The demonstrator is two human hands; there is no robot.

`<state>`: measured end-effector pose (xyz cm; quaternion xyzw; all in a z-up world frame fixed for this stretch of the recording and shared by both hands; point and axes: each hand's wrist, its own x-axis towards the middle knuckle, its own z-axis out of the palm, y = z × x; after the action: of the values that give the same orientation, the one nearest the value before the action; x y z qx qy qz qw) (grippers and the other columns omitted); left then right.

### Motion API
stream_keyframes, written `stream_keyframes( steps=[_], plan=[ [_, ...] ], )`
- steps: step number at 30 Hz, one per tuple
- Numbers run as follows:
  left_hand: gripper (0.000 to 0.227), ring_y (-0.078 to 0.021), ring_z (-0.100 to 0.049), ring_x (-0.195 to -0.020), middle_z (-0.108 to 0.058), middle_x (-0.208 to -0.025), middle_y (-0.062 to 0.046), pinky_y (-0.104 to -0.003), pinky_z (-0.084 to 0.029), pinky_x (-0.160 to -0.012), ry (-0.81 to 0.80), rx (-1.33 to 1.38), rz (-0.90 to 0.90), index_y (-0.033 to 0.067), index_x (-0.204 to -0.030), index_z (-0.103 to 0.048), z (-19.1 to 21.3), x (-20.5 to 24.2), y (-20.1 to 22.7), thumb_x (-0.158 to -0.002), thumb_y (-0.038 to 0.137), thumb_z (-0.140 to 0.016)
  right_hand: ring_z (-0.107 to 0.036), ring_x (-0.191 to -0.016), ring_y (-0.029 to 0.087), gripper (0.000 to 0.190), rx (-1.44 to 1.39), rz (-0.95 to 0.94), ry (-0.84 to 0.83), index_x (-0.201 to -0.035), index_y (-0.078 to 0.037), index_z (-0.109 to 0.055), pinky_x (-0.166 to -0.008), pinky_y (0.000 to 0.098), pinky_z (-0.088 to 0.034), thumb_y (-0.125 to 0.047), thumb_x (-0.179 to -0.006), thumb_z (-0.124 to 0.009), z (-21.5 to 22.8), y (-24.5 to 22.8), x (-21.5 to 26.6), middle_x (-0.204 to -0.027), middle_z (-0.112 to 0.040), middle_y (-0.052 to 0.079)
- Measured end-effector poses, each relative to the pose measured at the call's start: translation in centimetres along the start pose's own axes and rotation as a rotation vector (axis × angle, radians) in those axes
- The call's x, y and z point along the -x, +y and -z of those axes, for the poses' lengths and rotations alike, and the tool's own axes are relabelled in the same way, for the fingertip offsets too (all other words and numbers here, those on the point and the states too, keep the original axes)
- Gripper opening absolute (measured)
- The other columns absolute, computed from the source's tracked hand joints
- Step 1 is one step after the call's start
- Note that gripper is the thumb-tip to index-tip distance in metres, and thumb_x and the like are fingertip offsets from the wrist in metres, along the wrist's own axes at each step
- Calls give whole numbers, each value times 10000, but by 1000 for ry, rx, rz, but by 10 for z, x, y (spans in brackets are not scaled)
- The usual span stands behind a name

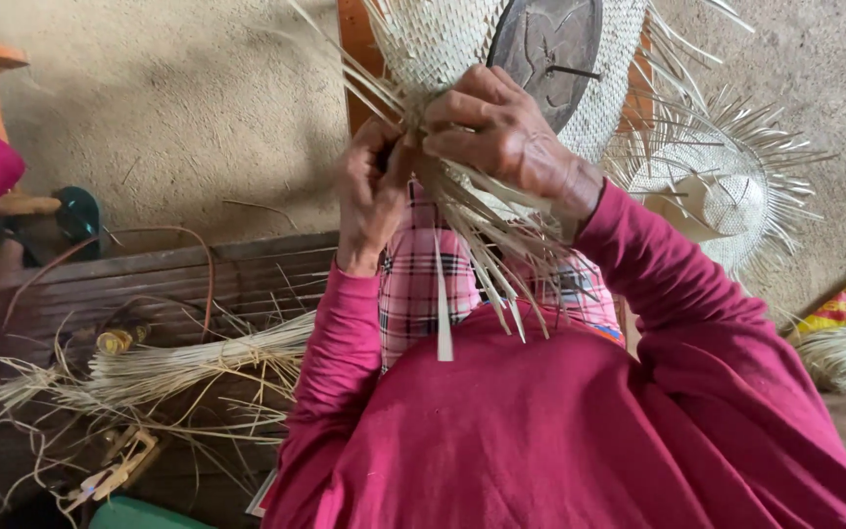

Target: Weave a straw hat by hand using a wooden mold

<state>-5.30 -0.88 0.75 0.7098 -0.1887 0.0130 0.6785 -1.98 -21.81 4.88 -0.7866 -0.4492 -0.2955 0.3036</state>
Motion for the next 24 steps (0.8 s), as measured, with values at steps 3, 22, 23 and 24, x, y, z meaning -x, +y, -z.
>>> stream_keyframes(
  steps=[3, 22, 23, 24],
  plan=[
    [106, -92, -492, -557, -572, -784, 4, -217, -459, -477, 31, 64, 28, 101, -1001, -589, -6, -4, 7, -1094, 147, -607, -592, -989, 272, 161, -128, -79, -136, -1044, -11, -793, -884, 412, -458, -137, -953, -752, 11, -1, -8, -1143, -694, 86],
    [197, -121, -511, -702, -623, -1046, -64, -248, -456, -594, 85, -235, -157, 109, -1300, -563, -9, -5, -16, -1115, 44, -578, -602, -818, 185, 113, 15, -33, 41, -892, -35, -753, -681, 316, -519, 2, -969, -826, -9, 8, 0, -993, -680, 76],
    [362, -152, -601, -798, -657, -1250, -121, -260, -558, -669, 98, -358, -240, 130, -1442, -515, -11, -3, -21, -1117, -7, -597, -582, -818, 177, 147, 41, -34, 61, -878, -44, -738, -626, 286, -497, -2, -989, -825, -13, 12, -3, -995, -655, 68],
    [362, -152, -601, -798, -657, -1250, -121, -260, -558, -669, 92, -360, -239, 130, -1442, -515, -11, -5, -23, -1117, -7, -597, -582, -818, 177, 147, 42, -39, 65, -878, -44, -738, -626, 286, -497, -2, -989, -825, -11, 15, -12, -995, -655, 68]
  ],
)
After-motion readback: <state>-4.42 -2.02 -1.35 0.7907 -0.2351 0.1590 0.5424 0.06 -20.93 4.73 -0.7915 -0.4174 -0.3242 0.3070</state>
